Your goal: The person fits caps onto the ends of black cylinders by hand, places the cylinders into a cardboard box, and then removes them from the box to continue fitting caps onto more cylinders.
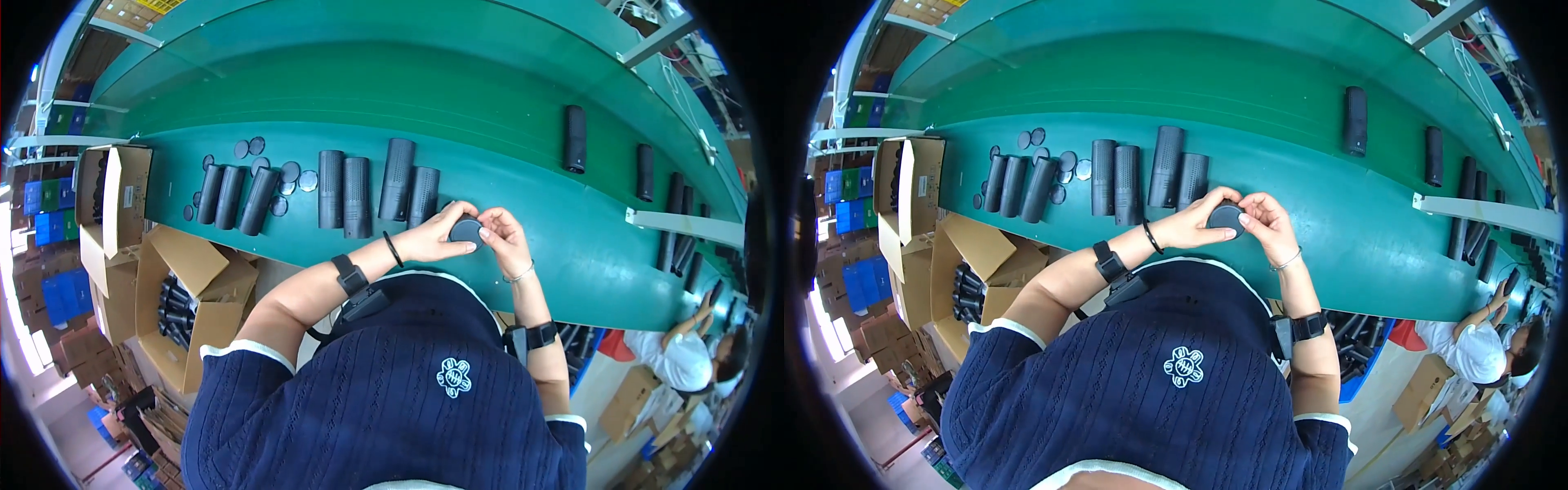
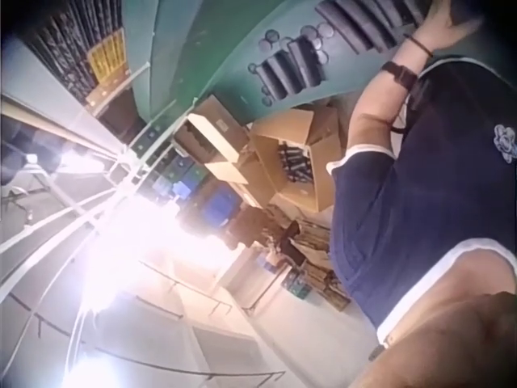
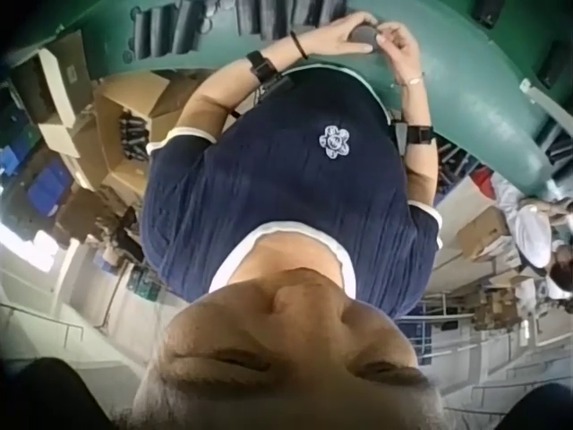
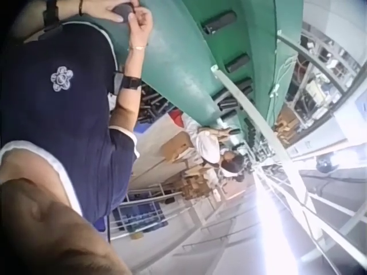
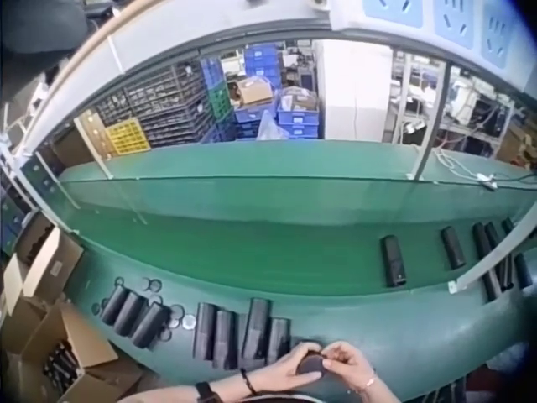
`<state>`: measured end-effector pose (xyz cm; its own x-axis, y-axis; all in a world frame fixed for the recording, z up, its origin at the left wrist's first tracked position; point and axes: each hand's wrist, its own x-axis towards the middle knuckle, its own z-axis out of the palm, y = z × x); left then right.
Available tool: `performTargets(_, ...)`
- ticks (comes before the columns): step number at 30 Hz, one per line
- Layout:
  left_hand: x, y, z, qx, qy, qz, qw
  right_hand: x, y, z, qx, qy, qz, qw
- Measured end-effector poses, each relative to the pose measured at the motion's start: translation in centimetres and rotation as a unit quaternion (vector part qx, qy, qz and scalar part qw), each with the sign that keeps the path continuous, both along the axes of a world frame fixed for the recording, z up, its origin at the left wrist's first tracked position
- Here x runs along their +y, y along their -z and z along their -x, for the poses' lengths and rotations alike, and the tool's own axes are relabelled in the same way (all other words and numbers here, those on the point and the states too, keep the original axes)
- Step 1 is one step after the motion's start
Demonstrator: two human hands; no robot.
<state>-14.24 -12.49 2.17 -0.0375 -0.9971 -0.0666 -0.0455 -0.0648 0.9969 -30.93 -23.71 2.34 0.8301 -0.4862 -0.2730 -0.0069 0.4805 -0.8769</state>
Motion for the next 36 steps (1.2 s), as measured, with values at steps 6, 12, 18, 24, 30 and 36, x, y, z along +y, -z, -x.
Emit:
performTargets(6, -1.9, -0.1, -0.4, 0.176, -0.055, -0.077, 0.980, -0.5, 1.7, 0.3, 0.007, 0.032, 0.106, 0.994)
performTargets(12, -3.2, -3.5, -1.5, 0.217, 0.039, 0.032, 0.975, -0.5, 4.0, -0.5, 0.090, 0.048, 0.448, 0.888)
performTargets(18, -2.3, -2.1, -3.4, 0.261, -0.022, -0.028, 0.965, -1.2, -1.0, -0.6, 0.249, 0.104, 0.680, 0.682)
performTargets(24, -2.2, -1.4, -3.4, 0.264, -0.005, -0.035, 0.964, -0.8, -1.2, -0.3, 0.272, 0.091, 0.690, 0.664)
performTargets(30, -1.9, -0.3, -4.0, 0.266, -0.086, -0.061, 0.958, -2.1, -1.0, 0.0, 0.248, 0.014, 0.679, 0.691)
performTargets(36, -2.7, 2.1, -4.6, -0.490, -0.160, -0.181, 0.838, -11.7, 4.6, -1.0, 0.320, 0.146, 0.427, 0.833)
